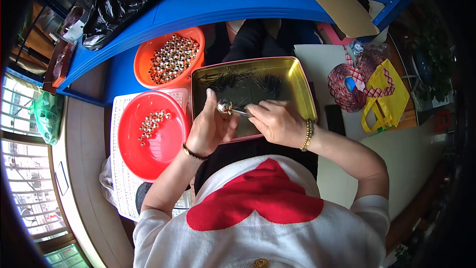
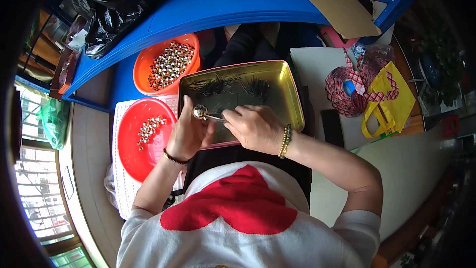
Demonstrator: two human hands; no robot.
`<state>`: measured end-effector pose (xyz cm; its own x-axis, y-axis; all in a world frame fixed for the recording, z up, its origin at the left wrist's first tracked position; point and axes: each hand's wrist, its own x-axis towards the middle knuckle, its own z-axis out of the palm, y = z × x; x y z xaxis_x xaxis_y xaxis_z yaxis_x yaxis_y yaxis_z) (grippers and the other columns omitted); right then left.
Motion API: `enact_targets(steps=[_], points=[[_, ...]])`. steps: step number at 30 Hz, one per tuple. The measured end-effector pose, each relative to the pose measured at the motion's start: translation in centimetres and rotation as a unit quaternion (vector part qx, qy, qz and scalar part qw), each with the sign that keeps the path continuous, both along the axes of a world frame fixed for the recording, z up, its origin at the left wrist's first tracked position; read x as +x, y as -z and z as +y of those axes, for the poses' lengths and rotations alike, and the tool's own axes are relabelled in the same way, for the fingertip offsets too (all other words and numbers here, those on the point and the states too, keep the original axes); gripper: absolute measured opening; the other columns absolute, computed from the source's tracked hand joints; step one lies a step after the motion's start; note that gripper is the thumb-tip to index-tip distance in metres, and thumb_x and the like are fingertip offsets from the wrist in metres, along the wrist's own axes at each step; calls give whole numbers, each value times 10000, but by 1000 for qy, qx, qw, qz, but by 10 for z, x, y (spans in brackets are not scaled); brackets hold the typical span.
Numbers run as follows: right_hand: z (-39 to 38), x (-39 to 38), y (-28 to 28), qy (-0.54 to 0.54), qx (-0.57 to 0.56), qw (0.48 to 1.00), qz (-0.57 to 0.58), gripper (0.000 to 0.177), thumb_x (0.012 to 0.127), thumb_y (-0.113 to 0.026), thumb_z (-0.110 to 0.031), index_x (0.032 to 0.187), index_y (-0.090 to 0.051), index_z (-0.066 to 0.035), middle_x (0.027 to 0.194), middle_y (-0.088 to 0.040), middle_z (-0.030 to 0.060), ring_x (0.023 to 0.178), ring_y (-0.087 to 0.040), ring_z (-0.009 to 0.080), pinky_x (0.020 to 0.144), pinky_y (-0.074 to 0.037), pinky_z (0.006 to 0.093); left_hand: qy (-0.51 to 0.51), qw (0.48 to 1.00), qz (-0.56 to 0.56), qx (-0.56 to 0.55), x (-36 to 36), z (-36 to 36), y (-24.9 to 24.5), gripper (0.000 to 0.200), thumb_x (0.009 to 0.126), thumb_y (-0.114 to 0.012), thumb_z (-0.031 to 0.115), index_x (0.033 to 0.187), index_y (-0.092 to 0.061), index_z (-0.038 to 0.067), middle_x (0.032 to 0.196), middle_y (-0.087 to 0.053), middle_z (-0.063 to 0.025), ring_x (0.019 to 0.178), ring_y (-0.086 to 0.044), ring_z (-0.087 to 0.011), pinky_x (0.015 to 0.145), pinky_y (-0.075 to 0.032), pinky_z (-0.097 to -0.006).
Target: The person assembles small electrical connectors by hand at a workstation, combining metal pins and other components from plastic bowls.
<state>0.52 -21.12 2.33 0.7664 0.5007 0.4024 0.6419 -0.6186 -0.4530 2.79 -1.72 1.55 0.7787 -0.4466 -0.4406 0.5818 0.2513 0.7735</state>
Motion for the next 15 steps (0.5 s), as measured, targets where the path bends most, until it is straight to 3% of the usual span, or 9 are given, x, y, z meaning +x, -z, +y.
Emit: enact_targets(steps=[1,2,4,5,8,10,12,13,15], points=[[2,-2,1,8,37,999,21,129,824,-573,-150,836,-505,-40,679,-567,104,639,-597,283,556,-482,390,-57,994,-54,70,-5,-3,-3,630,914,-223,607,985,-524,58,670,-532,-69,475,-492,-137,453,-407,-217],[4,-3,1,17,75,996,43,123,828,-565,-144,827,-504,-38,683,-573,114,635,-595,296,549,-479,395,-70,975,-206,34,-11,5,5,484,916,-467,459,1136,-461,27,889,-573,-80,644,-570,-134,569,-471,-241],[8,-6,-5,9,141,981,132,120,853,-524,-116,793,-502,-14,637,-548,169,598,-580,344,509,-438,411,-135,901,-403,92,-18,-5,7,476,860,-632,219,1206,-387,4,991,-537,-84,722,-584,-131,629,-493,-256],[11,-9,-4,6,161,972,169,126,857,-516,-112,785,-501,-9,624,-537,177,590,-577,351,504,-428,413,-168,879,-437,92,-19,-10,5,473,802,-680,75,1179,-412,-21,999,-522,-86,739,-583,-127,679,-497,-259],[13,-13,-6,-10,180,955,233,117,873,-507,-96,886,-549,13,634,-518,176,584,-572,313,531,-416,366,-101,822,-530,184,-9,2,10,416,810,-676,96,1135,-445,-24,1003,-518,-88,738,-577,-123,681,-487,-238],[13,-15,-15,-10,172,952,254,119,868,-513,-94,908,-554,11,652,-529,173,602,-579,313,534,-419,371,-89,860,-475,162,-9,3,6,344,830,-663,144,1071,-488,-28,908,-541,-62,729,-568,-101,630,-471,-208],[11,-15,-10,-12,150,974,170,121,859,-526,-115,818,-509,-2,637,-537,169,602,-580,332,518,-433,394,-43,899,-403,165,-11,12,4,330,842,-652,169,1054,-497,-31,847,-549,-38,695,-562,-84,584,-456,-189],[10,-14,-9,-14,139,982,126,149,855,-532,-125,773,-487,-9,629,-541,166,601,-580,342,510,-440,405,-26,930,-347,117,-13,11,0,314,878,-607,228,1027,-513,-32,738,-543,-17,585,-526,-61,495,-406,-173],[3,-14,-13,-31,66,991,113,122,838,-554,-108,893,-535,-1,675,-544,142,627,-582,311,538,-448,393,38,950,-295,95,-13,18,-2,309,896,-581,246,1017,-514,-30,712,-540,-23,526,-490,-52,457,-376,-175]])
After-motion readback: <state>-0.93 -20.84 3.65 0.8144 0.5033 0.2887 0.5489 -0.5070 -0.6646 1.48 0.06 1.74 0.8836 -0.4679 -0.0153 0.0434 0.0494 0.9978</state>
